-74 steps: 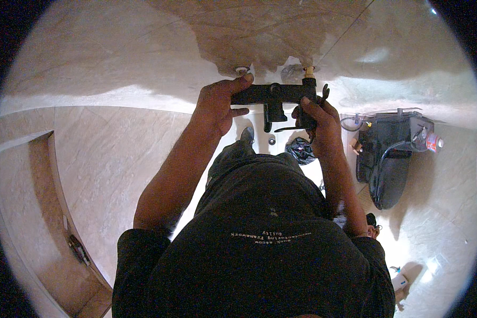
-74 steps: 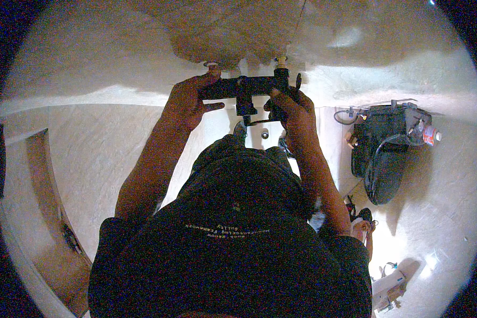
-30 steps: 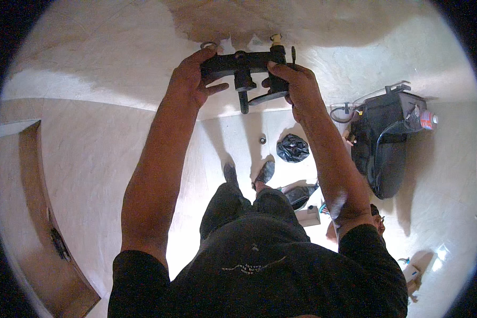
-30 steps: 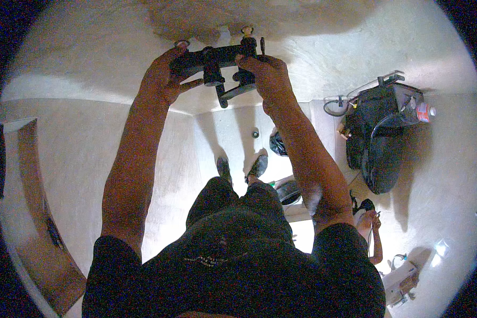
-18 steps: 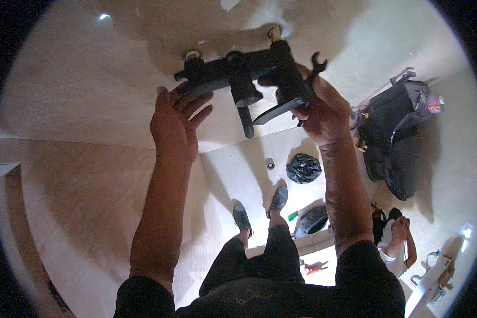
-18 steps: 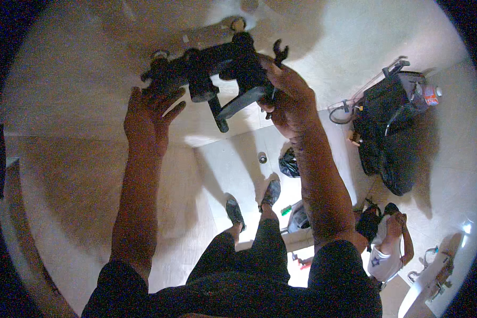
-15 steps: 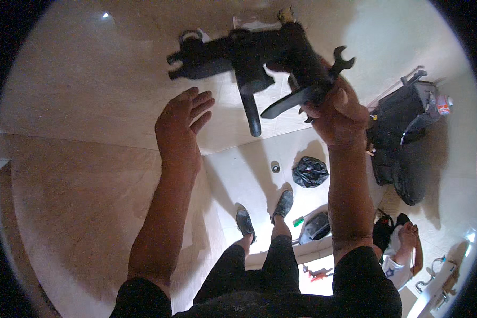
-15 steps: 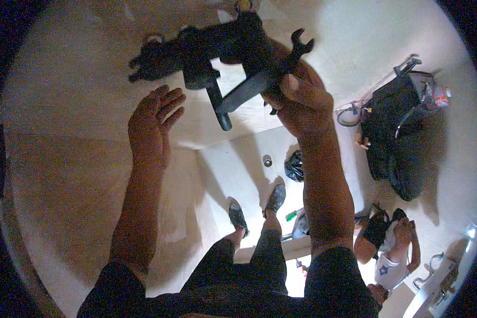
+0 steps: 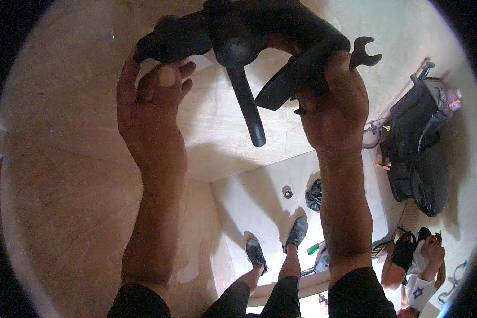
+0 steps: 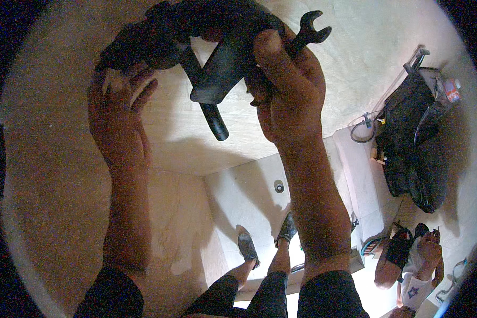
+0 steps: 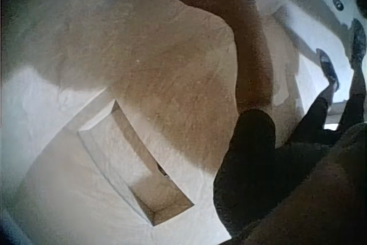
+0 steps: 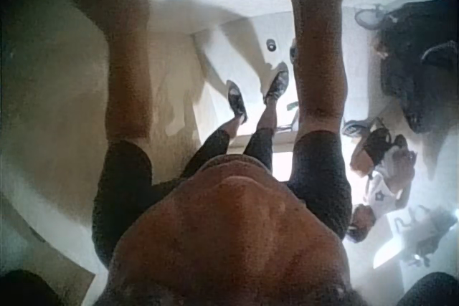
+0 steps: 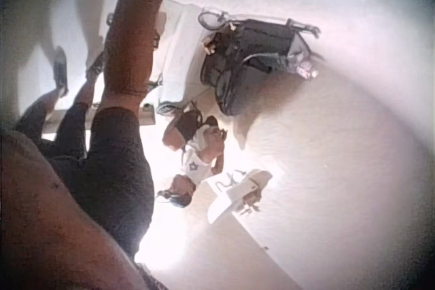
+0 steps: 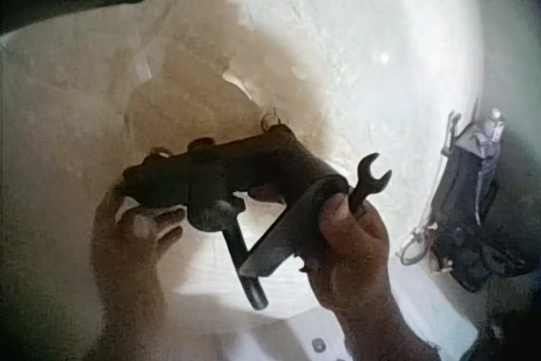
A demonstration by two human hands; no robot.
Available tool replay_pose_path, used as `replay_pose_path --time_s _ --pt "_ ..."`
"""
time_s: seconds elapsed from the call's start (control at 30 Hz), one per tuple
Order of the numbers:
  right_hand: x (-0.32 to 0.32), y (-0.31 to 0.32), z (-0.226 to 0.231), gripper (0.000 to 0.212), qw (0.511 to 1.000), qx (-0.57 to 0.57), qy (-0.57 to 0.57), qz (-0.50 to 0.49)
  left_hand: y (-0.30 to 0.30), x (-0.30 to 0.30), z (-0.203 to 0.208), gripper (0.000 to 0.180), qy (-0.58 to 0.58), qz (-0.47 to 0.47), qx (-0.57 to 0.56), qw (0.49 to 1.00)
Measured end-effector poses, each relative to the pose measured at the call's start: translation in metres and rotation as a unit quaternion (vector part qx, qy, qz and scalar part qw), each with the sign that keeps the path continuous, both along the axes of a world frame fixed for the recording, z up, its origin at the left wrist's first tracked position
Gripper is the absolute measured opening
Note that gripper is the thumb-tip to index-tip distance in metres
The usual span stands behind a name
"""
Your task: The person installs a shower fixture onto a wall. They apply sealant tape to a pipe stub, tighten a fitting using a wrench, and then position the black shower mixer unit over the stubs.
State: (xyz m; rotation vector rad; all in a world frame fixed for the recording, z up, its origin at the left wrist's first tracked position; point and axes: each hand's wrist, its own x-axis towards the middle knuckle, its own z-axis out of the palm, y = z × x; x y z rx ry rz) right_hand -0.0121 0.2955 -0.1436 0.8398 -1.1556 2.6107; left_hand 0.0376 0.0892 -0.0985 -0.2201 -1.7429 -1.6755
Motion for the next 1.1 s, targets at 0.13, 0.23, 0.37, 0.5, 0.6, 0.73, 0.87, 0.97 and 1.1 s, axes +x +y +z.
replay_pose_path --time_s 0.13,0.23,0.37,0.5,0.6,0.73,0.87,0.97,1.1 --pt "0.011 0.003 0.004 0.055 0.998 0.013 -0.053 -0.012 0.000 -0.009 0.014 0.046 -0.004 -0.013 0.017 1.000" --pt "0.019 0.001 0.017 0.053 0.995 0.019 -0.090 -0.036 0.003 -0.011 0.017 0.039 -0.014 0.003 0.029 0.999" --pt "0.027 0.005 0.029 0.052 0.996 0.054 -0.075 -0.016 0.005 -0.006 0.026 0.035 -0.016 -0.036 0.059 0.997" --pt "0.030 -0.002 0.041 0.057 0.993 0.025 -0.112 -0.038 0.003 -0.005 0.031 0.032 -0.038 -0.045 0.085 0.995" --pt "0.029 -0.001 0.052 0.059 0.978 0.067 -0.192 -0.038 0.006 -0.004 0.042 0.030 -0.081 -0.052 0.139 0.986" --pt "0.021 0.011 0.064 0.054 0.965 0.136 -0.218 -0.040 0.011 -0.005 0.063 0.031 -0.118 -0.041 0.119 0.985" --pt "0.021 0.012 0.066 0.062 0.958 0.094 -0.270 -0.022 0.014 -0.002 0.073 0.031 -0.197 -0.021 0.141 0.970" --pt "0.023 0.009 0.076 0.064 0.958 0.072 -0.278 -0.016 0.015 -0.007 0.089 0.033 -0.266 -0.001 0.157 0.951" --pt "0.022 0.016 0.083 0.056 0.956 0.049 -0.288 0.016 0.005 -0.025 0.111 0.044 -0.438 -0.018 0.088 0.895"
